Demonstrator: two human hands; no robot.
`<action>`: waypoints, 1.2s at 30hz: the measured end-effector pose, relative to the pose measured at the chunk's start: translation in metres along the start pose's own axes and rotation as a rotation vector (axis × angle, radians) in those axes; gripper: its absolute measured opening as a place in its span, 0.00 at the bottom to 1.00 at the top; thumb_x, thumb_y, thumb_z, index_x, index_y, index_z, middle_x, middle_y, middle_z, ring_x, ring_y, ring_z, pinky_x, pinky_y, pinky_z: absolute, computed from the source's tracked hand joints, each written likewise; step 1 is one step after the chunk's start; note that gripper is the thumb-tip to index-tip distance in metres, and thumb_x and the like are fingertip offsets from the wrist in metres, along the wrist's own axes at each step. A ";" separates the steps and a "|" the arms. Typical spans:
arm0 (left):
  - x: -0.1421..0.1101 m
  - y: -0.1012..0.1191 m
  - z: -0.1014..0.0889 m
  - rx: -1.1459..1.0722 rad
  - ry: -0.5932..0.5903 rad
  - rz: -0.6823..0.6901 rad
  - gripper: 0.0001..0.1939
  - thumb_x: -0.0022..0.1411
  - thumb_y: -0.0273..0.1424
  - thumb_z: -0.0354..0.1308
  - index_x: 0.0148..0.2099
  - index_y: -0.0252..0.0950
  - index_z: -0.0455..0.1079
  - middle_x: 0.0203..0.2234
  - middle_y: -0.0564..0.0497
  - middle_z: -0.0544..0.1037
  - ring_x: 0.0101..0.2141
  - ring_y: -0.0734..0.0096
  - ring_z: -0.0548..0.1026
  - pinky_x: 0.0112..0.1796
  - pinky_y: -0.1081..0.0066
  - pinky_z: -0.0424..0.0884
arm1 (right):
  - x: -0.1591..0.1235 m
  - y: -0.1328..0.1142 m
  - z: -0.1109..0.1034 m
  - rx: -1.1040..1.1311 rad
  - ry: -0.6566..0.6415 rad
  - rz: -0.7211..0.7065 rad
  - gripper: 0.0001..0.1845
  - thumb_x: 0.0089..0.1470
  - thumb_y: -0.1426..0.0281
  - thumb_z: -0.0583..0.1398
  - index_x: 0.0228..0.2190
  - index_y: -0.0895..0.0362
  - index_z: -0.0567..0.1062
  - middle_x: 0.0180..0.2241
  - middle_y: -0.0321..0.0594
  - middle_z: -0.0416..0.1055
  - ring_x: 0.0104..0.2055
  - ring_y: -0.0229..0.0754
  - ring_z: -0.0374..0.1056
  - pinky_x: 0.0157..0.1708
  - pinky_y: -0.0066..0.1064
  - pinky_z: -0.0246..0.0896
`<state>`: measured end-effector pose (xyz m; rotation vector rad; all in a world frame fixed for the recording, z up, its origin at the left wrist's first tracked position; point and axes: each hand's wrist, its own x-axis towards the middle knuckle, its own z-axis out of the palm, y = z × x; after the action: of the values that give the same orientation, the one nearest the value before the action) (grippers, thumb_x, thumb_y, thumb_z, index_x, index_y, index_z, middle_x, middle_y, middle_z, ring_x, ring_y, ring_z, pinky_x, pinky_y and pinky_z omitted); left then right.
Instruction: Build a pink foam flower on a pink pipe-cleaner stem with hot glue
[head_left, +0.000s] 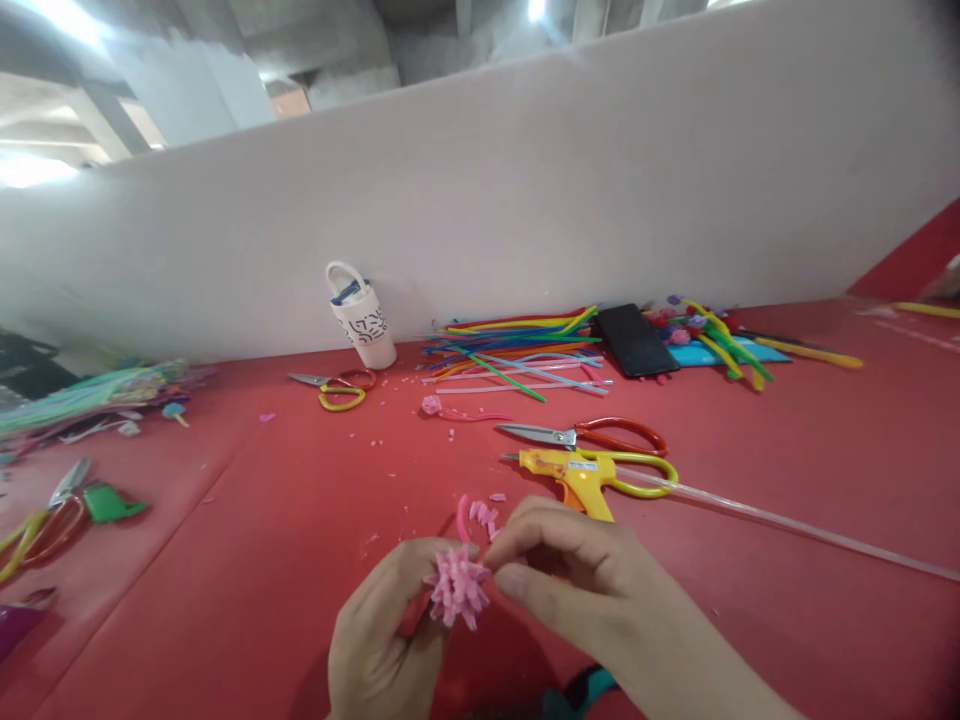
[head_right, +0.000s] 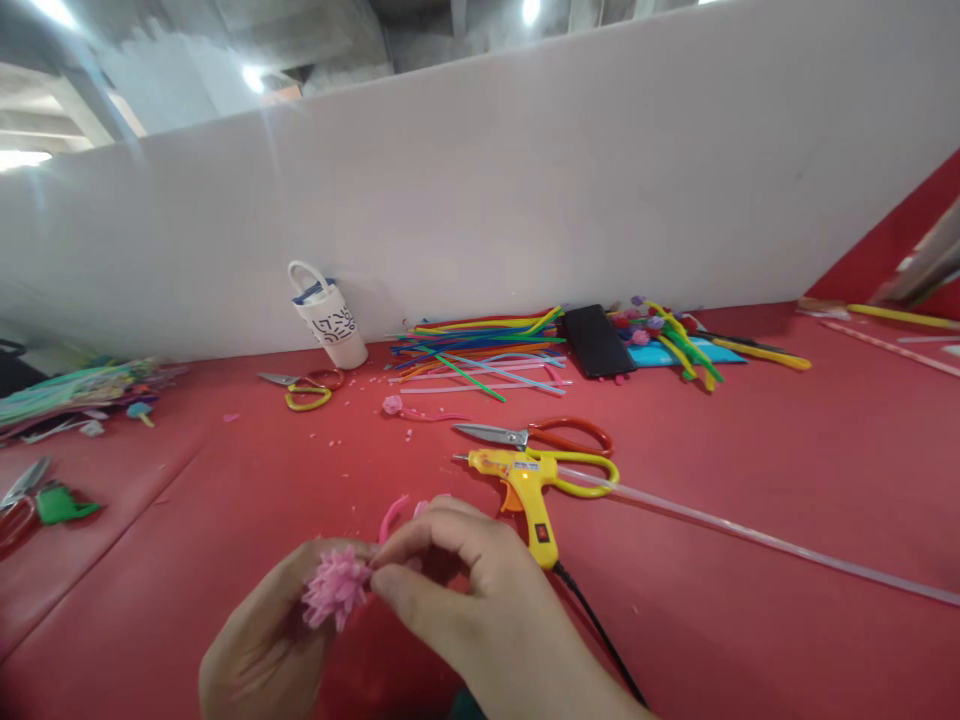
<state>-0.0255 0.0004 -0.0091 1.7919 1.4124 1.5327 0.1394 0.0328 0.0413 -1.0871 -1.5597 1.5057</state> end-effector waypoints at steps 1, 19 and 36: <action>0.000 0.000 0.000 -0.011 -0.011 0.007 0.12 0.54 0.24 0.58 0.39 0.44 0.76 0.29 0.54 0.79 0.28 0.72 0.76 0.31 0.77 0.71 | 0.000 0.001 0.000 -0.019 0.004 -0.013 0.05 0.48 0.71 0.58 0.23 0.56 0.73 0.26 0.33 0.67 0.30 0.37 0.63 0.29 0.26 0.54; 0.003 0.002 0.002 0.026 -0.037 0.100 0.13 0.54 0.21 0.56 0.38 0.43 0.76 0.28 0.53 0.79 0.26 0.73 0.73 0.29 0.77 0.69 | 0.001 0.007 0.003 0.210 -0.057 0.118 0.05 0.47 0.69 0.61 0.23 0.56 0.74 0.24 0.31 0.68 0.29 0.35 0.62 0.32 0.25 0.55; 0.012 0.013 0.011 -0.512 0.012 -0.526 0.06 0.53 0.31 0.60 0.26 0.34 0.70 0.18 0.53 0.76 0.17 0.75 0.72 0.22 0.76 0.70 | 0.020 0.045 -0.063 -0.967 0.371 0.091 0.17 0.49 0.59 0.53 0.15 0.53 0.62 0.19 0.41 0.65 0.23 0.45 0.62 0.23 0.32 0.46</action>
<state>-0.0113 0.0084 0.0040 1.0128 1.2181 1.4401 0.1935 0.0754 0.0000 -1.8410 -1.9956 0.4696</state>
